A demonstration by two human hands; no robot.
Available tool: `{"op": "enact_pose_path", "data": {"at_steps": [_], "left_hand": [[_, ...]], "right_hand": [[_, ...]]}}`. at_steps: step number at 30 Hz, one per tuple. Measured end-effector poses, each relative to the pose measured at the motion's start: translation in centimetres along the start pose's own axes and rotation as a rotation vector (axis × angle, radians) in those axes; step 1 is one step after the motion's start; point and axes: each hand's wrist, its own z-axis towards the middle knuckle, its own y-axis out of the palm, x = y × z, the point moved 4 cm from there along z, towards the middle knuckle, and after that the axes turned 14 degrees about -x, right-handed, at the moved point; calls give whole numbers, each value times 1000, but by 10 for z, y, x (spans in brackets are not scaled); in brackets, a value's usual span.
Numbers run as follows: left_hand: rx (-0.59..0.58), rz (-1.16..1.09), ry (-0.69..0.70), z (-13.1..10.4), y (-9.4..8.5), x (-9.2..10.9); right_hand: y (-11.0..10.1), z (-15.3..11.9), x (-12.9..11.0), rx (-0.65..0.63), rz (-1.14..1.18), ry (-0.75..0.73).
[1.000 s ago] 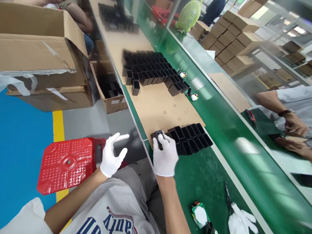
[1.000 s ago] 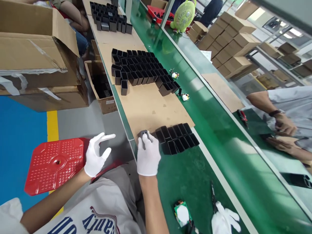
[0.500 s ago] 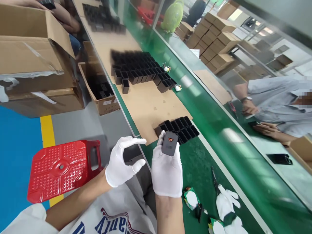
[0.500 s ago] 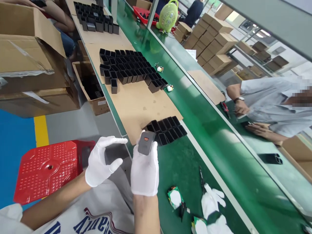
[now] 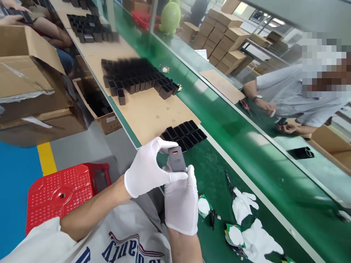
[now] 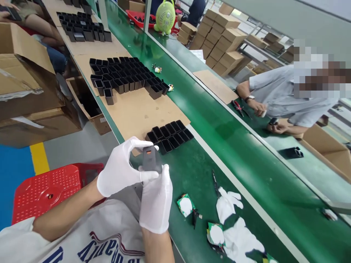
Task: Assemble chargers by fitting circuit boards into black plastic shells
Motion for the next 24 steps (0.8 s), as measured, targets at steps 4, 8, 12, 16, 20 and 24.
{"op": "enact_pose_path", "data": {"at_steps": [4, 8, 12, 16, 20, 24], "left_hand": [[-19, -179, -105, 0, 24, 2], [-54, -548, -201, -8, 60, -4], [-113, -1077, -391, -21, 107, -16], [-150, -1365, -622, -35, 149, -26], [-257, -1302, -670, -44, 179, -24], [-315, -1181, -608, -42, 197, -15]], "right_hand": [[-25, -20, 10, 146, -47, -17], [-55, -42, 5, 255, -236, -129], [-85, -57, 1, 265, -384, -216], [-116, -70, 4, 356, -437, -198], [-141, -84, 4, 478, -575, -246], [-166, -98, -7, 594, -623, -298]]}}
